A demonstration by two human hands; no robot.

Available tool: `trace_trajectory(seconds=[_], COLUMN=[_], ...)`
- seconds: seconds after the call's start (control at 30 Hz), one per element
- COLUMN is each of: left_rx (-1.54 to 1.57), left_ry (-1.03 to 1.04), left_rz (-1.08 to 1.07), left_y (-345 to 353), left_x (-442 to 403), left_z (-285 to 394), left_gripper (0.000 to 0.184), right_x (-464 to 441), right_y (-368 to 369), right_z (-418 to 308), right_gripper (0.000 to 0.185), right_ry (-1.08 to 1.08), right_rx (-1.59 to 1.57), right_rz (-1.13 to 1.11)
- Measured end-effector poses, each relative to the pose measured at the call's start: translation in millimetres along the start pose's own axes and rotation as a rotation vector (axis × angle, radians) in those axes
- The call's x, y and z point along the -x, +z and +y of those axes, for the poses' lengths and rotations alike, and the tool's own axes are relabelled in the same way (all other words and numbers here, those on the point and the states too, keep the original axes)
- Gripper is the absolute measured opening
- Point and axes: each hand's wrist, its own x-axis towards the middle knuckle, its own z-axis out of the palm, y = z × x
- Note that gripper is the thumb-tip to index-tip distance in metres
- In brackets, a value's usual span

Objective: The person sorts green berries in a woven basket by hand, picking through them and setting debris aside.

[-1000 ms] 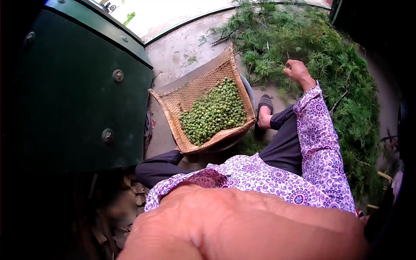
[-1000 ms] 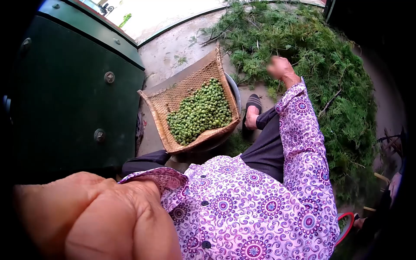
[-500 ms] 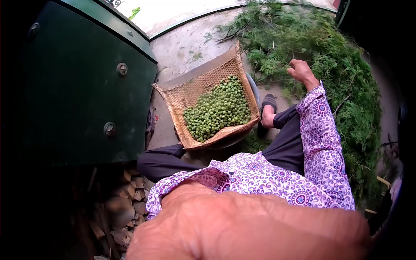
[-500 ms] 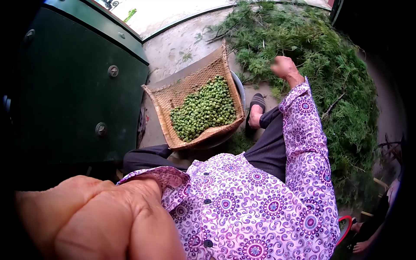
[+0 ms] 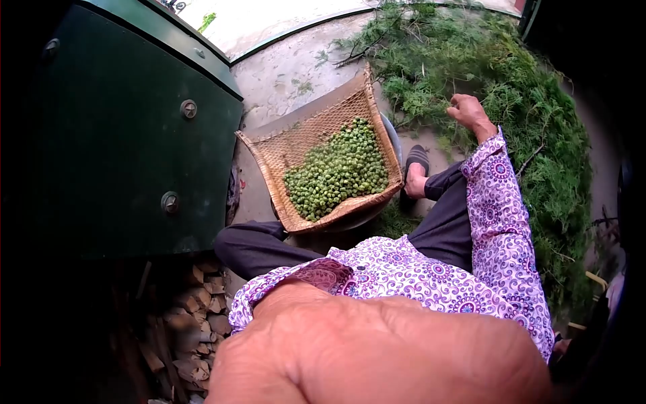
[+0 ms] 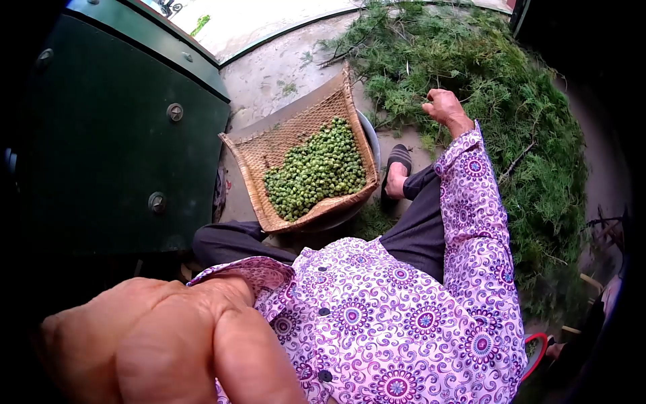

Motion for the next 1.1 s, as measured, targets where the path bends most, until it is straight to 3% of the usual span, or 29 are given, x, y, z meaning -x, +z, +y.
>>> trace_trajectory(seconds=[0.13, 0.27, 0.43, 0.57, 0.67, 0.8, 0.93, 1.1], left_rx=[-0.206, -0.418, -0.413, -0.417, -0.417, -0.357, -0.271, 0.081], left_ry=[-0.013, -0.041, 0.011, 0.06, 0.11, 0.167, 0.24, 0.431], left_rz=[0.156, 0.413, 0.688, 0.772, 0.851, 0.982, 1.026, 1.056], left_y=[-27.7, -69.9, -106.9, -117.3, -129.1, -166.0, -221.8, -274.1], left_x=[28.6, 84.1, 134.9, 147.3, 148.7, 145.1, 144.0, 158.0], left_z=[18.9, 40.4, 64.8, 77.7, 83.9, 102.3, 130.5, 166.3], left_gripper=[0.054, 0.071, 0.071, 0.069, 0.067, 0.067, 0.067, 0.066], right_x=[-0.3, 2.1, 5.6, -3.2, -11.9, -30.6, -51.3, -71.2], right_y=[2.8, -3.4, -17.4, -19.7, -13.6, 1.5, 26.0, 92.5], right_z=[4.5, 1.5, -10.6, -23.1, -35.7, -59.6, -110.3, -165.1], right_gripper=[0.032, 0.034, 0.03, 0.029, 0.028, 0.026, 0.027, 0.034], right_ry=[-0.036, 0.035, 0.049, 0.079, -0.013, -0.15, -0.161, -0.2], right_rx=[-0.007, -0.032, -0.011, -0.008, -0.002, 0.065, 0.145, -0.126], right_rz=[0.055, -0.02, -0.06, -0.1, -0.067, -0.062, -0.216, -0.344])
